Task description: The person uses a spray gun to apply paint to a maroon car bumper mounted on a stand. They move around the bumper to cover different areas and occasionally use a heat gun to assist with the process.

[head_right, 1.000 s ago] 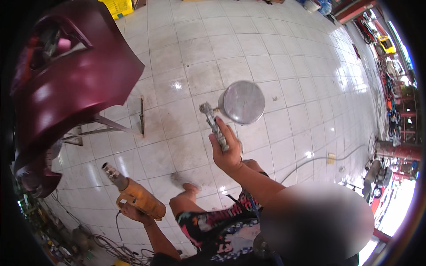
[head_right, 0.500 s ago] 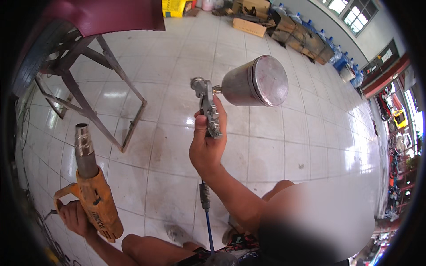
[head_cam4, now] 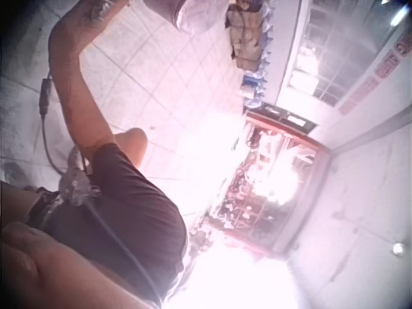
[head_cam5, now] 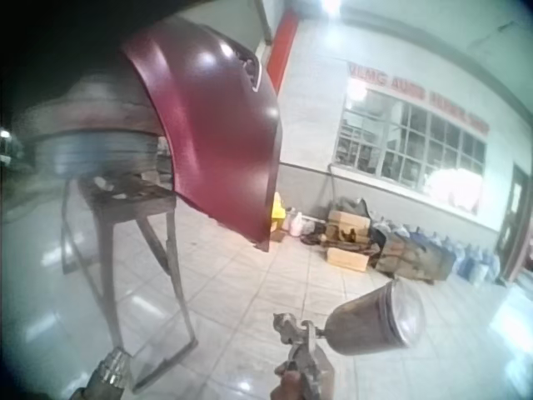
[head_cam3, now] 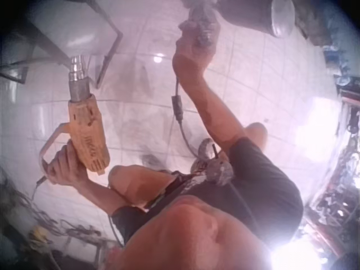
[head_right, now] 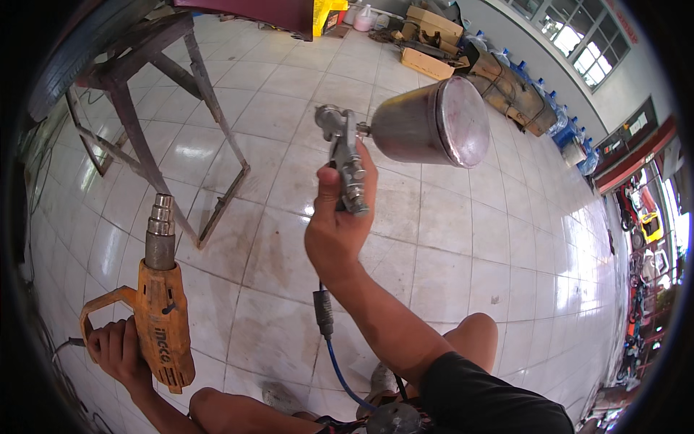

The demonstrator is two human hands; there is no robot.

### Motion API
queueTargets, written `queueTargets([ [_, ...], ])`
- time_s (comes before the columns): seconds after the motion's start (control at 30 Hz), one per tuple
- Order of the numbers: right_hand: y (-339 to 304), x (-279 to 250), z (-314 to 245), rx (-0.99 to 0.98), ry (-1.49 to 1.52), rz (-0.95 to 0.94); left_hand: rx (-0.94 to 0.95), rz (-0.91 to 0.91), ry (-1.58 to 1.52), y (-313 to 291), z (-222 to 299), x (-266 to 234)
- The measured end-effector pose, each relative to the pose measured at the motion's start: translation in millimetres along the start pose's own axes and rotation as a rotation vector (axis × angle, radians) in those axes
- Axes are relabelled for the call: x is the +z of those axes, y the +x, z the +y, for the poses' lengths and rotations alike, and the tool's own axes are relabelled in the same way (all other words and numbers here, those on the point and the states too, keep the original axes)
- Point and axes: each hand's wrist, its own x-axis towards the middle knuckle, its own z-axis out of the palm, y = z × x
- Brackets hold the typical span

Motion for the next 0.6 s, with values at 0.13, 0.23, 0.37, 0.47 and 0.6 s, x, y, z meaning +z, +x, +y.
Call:
queueTargets([
  [0.13,-8,13,9,-0.115,0.045,-0.029,-0.014,-0.003,-0.020,5,-2,11],
  [0.23,-7,19,14,-0.147,0.053,-0.060,-0.025,-0.018,-0.026,6,-4,15],
  [0.37,9,20,37,-0.199,-0.141,0.015,-0.014,-0.025,-0.021,4,-10,15],
  [0.47,18,21,46,-0.095,-0.234,0.062,-0.022,-0.047,-0.041,-2,-14,16],
  [0.6,25,20,49,-0.045,-0.288,0.123,-0.031,-0.029,-0.057,-5,-16,16],
])
